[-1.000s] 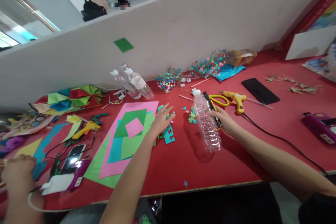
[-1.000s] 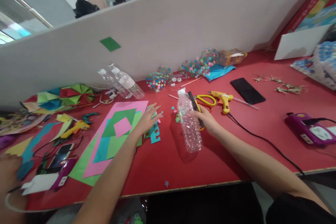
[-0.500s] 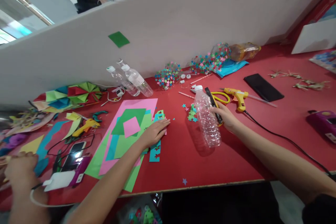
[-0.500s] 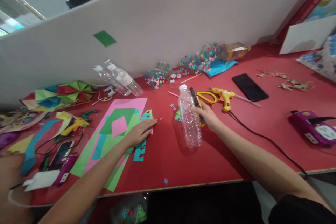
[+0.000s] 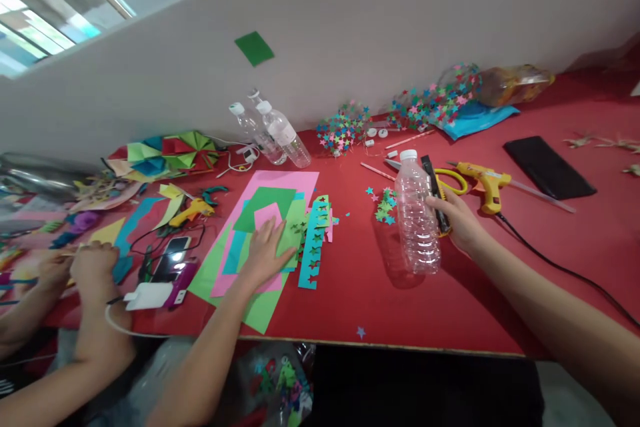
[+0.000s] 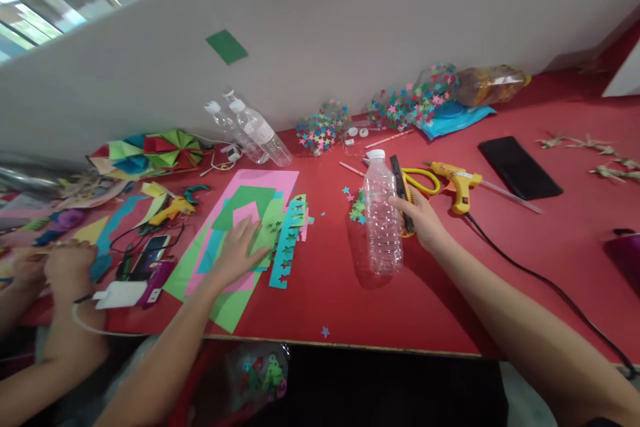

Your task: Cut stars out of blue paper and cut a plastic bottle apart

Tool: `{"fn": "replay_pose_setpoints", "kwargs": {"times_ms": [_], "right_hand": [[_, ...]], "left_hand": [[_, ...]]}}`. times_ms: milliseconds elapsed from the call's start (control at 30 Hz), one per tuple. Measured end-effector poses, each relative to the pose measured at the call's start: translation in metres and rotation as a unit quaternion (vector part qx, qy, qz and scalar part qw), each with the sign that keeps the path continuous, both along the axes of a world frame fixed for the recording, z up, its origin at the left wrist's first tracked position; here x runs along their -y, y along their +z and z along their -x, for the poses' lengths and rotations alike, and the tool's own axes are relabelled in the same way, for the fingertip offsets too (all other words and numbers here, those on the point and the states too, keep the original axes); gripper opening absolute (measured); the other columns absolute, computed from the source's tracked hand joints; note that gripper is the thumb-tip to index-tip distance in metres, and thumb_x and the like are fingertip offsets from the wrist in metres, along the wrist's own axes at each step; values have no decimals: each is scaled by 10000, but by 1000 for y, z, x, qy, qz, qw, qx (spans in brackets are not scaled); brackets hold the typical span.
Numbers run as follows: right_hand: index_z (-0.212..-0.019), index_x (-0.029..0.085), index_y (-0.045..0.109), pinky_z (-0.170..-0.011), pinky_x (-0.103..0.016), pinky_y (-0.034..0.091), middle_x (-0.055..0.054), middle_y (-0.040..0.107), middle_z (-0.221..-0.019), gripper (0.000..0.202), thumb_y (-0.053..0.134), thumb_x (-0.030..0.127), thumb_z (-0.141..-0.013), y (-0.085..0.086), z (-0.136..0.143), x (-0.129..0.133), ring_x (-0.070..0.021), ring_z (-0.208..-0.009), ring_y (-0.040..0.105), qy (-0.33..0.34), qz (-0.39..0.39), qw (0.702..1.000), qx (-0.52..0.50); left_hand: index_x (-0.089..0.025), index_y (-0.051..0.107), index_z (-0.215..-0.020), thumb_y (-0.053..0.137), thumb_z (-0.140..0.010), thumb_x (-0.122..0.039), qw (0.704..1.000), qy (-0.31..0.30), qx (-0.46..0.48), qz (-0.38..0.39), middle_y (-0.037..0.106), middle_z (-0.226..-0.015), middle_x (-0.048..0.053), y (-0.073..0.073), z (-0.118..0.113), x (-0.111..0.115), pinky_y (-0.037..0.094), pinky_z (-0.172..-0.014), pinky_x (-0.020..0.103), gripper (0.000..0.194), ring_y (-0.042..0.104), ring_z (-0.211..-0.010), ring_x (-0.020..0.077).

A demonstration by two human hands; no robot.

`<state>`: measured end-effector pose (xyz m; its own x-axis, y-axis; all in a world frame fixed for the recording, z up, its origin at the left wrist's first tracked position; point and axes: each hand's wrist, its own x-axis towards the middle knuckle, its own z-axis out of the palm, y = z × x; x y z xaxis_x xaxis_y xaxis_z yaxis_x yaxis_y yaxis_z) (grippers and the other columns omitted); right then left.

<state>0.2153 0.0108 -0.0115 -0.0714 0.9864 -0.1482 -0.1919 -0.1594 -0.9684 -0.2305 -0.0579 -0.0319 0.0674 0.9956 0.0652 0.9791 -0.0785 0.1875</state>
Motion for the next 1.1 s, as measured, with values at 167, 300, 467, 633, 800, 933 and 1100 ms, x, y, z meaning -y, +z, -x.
{"fn": "replay_pose_setpoints", "kwargs": {"times_ms": [167,300,467,633,800,933,1100], "right_hand": [[-903,240,611,-486,-262,352,24,561,-693,281,723,421,-718,-1,3,0,-130,-542,468,-1,10,1000,13],[-881,241,621,-476,-267,350,21,564,-671,272,736,407,-700,1,7,4,-128,-521,457,6,21,1000,2],[-892,242,616,-466,-264,347,36,543,-644,285,732,416,-699,2,9,5,-126,-503,451,2,18,1000,9],[-860,236,598,-438,-253,342,58,498,-588,272,743,407,-707,-1,9,4,-107,-464,422,11,17,1000,-8],[-861,222,608,-417,-239,342,47,520,-606,301,765,404,-679,-4,9,4,-103,-473,432,10,19,1000,2],[-939,229,627,-463,-251,384,22,599,-717,338,751,411,-682,-2,9,5,-127,-540,497,10,7,1000,19],[-955,236,633,-566,-293,428,-10,641,-829,308,735,393,-711,3,9,8,-170,-677,571,15,-16,999,34]], "left_hand": [[-168,286,-1523,452,-902,-563,998,37,-25,38,244,-1617,210,-21,18,38,183,-1177,631,754,219,-1504,371],[-138,302,-1510,436,-915,-529,993,116,-14,-9,255,-1603,243,-27,26,18,184,-1157,669,724,217,-1499,394],[-141,365,-1477,474,-883,-347,997,62,33,-28,261,-1615,181,-9,25,-8,206,-1213,575,638,209,-1511,342],[-157,504,-1377,413,-934,-348,992,-17,121,-23,376,-1569,141,15,-7,-22,274,-1222,462,492,335,-1471,264],[-105,305,-1511,461,-914,-565,991,-42,120,33,226,-1623,208,5,-63,-57,217,-1222,514,770,200,-1517,326],[-87,272,-1527,525,-872,-607,996,-61,60,25,169,-1627,245,-8,-101,-88,193,-1219,524,874,163,-1519,363],[-38,304,-1506,475,-903,-602,999,-46,-10,28,199,-1610,271,-15,-126,-89,181,-1227,512,843,165,-1519,363]]}}
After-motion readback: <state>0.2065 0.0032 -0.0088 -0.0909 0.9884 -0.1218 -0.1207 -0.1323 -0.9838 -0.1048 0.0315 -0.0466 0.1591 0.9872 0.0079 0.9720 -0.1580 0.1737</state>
